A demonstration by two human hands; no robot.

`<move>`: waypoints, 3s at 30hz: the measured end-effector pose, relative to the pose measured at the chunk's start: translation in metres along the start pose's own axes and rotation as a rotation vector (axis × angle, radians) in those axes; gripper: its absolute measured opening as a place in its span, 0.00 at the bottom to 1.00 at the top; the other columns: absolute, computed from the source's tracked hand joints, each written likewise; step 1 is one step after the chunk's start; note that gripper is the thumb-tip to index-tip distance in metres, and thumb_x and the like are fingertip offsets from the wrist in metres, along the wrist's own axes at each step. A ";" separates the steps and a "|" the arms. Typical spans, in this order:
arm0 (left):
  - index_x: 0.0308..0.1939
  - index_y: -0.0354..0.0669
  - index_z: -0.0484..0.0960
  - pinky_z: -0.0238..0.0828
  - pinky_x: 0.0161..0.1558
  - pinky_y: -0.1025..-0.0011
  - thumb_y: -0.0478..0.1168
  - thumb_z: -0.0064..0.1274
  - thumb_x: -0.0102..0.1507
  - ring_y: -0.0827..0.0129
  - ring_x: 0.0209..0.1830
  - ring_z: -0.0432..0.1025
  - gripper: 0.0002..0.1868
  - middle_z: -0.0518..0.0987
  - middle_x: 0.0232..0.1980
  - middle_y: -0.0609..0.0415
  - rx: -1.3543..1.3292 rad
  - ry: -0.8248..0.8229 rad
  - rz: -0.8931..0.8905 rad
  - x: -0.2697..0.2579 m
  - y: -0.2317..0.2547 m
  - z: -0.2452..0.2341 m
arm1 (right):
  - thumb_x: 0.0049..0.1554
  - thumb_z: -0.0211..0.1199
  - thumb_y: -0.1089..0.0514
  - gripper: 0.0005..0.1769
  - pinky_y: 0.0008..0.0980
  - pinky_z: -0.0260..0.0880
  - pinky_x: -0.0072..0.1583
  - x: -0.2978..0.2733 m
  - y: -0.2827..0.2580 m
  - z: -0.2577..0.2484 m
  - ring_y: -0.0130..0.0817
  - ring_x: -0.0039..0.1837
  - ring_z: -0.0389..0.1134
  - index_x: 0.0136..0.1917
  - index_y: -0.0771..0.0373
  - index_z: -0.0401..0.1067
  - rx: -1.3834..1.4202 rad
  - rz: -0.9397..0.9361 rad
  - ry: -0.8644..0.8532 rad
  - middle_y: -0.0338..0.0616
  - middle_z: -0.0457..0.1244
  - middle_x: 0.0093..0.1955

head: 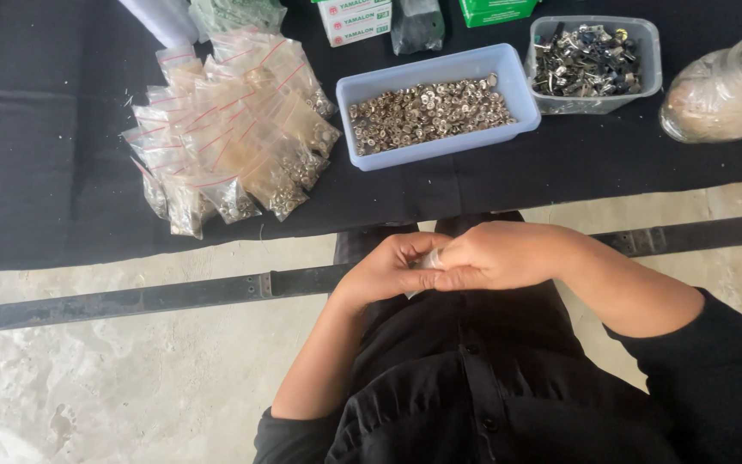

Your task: Picking up small metal components from a tray and placing them into small plastic zip-lock bags before sealing them.

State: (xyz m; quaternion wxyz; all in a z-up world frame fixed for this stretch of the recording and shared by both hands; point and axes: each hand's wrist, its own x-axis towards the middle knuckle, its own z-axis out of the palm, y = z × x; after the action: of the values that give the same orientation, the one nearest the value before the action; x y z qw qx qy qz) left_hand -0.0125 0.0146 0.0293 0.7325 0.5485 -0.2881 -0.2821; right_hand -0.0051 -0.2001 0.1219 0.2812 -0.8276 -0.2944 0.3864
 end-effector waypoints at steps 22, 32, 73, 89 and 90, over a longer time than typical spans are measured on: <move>0.58 0.46 0.83 0.70 0.66 0.59 0.49 0.63 0.66 0.50 0.63 0.77 0.20 0.80 0.62 0.55 -0.360 0.054 -0.002 -0.001 -0.058 -0.035 | 0.58 0.63 0.55 0.23 0.51 0.55 0.72 0.185 0.070 -0.126 0.39 0.81 0.45 0.67 0.41 0.75 -0.439 0.195 0.123 0.40 0.56 0.79; 0.59 0.43 0.81 0.70 0.66 0.63 0.54 0.62 0.65 0.54 0.61 0.78 0.25 0.84 0.56 0.41 -0.288 0.042 -0.048 0.002 -0.052 -0.036 | 0.63 0.57 0.53 0.12 0.44 0.68 0.51 0.113 0.087 -0.149 0.41 0.55 0.69 0.56 0.51 0.79 -0.490 0.553 0.142 0.36 0.68 0.59; 0.66 0.51 0.77 0.67 0.63 0.64 0.51 0.63 0.62 0.60 0.65 0.75 0.29 0.82 0.63 0.53 0.800 0.590 0.079 0.166 -0.018 -0.130 | 0.56 0.60 0.74 0.16 0.38 0.78 0.67 0.099 0.162 -0.140 0.48 0.59 0.74 0.57 0.65 0.73 1.288 -0.001 0.684 0.49 0.68 0.55; 0.65 0.48 0.75 0.69 0.60 0.67 0.52 0.62 0.61 0.62 0.63 0.76 0.30 0.83 0.62 0.53 0.737 0.562 -0.041 0.167 -0.014 -0.125 | 0.51 0.63 0.73 0.19 0.27 0.82 0.59 0.081 0.062 -0.168 0.33 0.56 0.73 0.56 0.61 0.75 0.550 0.108 0.682 0.49 0.68 0.55; 0.66 0.48 0.75 0.70 0.60 0.67 0.53 0.62 0.61 0.62 0.64 0.76 0.32 0.82 0.64 0.52 0.724 0.553 -0.056 0.167 -0.013 -0.125 | 0.52 0.62 0.74 0.21 0.24 0.81 0.58 0.081 0.052 -0.166 0.31 0.56 0.73 0.58 0.60 0.74 0.488 0.148 0.686 0.48 0.69 0.56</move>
State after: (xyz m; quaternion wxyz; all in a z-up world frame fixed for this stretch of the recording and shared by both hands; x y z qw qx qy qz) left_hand 0.1905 -0.0301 0.0060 0.5350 0.8316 -0.1467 -0.0257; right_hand 0.1856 -0.2178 0.1378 0.5220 -0.8363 -0.0234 0.1663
